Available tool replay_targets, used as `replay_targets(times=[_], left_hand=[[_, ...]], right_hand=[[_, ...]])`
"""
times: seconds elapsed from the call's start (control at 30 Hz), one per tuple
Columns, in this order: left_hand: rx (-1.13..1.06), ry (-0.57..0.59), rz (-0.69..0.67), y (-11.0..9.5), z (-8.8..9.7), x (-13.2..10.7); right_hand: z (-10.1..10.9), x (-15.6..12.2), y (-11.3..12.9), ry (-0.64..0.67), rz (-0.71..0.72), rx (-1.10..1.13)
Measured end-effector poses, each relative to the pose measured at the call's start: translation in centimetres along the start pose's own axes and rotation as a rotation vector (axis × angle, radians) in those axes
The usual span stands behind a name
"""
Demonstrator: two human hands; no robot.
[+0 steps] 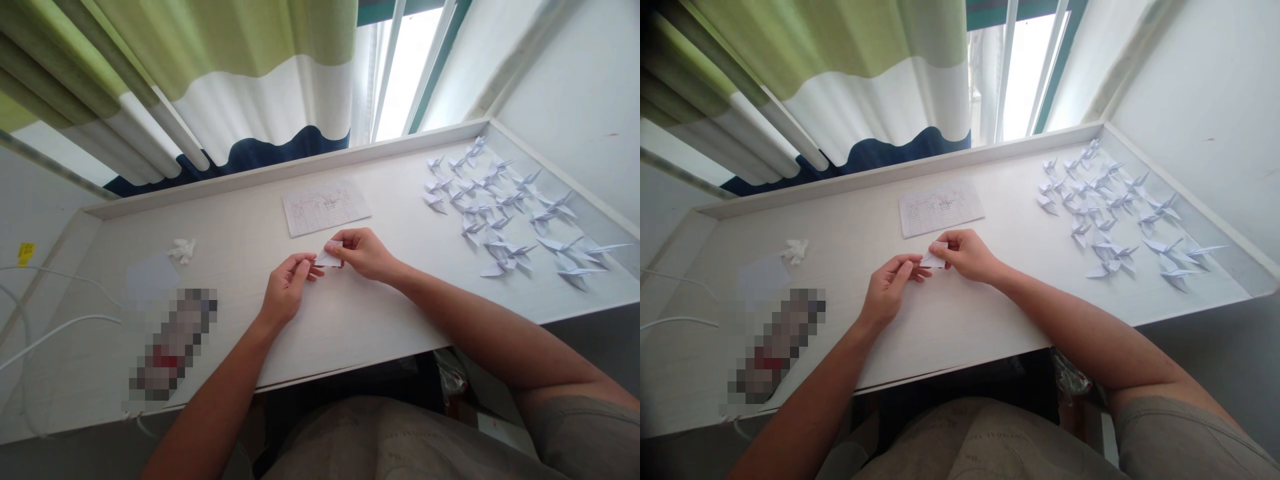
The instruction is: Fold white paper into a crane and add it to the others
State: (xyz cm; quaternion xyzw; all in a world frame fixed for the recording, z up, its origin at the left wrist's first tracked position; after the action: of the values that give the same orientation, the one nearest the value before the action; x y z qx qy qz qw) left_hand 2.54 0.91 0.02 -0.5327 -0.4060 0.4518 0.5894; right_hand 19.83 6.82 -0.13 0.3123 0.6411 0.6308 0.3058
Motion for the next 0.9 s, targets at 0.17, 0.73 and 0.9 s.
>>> replay_targets(times=[0.17, 0.73, 0.9], left_hand=[[0.162, -0.070, -0.094, -0.5, 0.3, -0.4], [0.052, -0.247, -0.121, -0.8, 1.4, -0.8], [-0.060, -0.186, -0.064, -0.6, 0.5, -0.5]], right_hand=[[-0.3, 0.0, 0.4, 0.038, 0.036, 0.028], [-0.5, -1.3, 2.7, 0.141, 0.255, -0.317], [-0.5, -0.5, 1.2, 0.106, 0.169, -0.111]])
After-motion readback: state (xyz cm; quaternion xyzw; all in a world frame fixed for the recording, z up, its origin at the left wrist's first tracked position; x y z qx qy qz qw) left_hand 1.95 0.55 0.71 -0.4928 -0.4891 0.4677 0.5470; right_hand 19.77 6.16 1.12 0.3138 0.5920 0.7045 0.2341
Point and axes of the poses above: each hand's wrist, its own x-axis towards the middle knuckle, its own z-axis out of the back of the hand, y = z × x, the point moved 6 cm from there along x, towards the middle knuckle, and after that the axes turned 14 degrees about y, right-handed, at the moved point
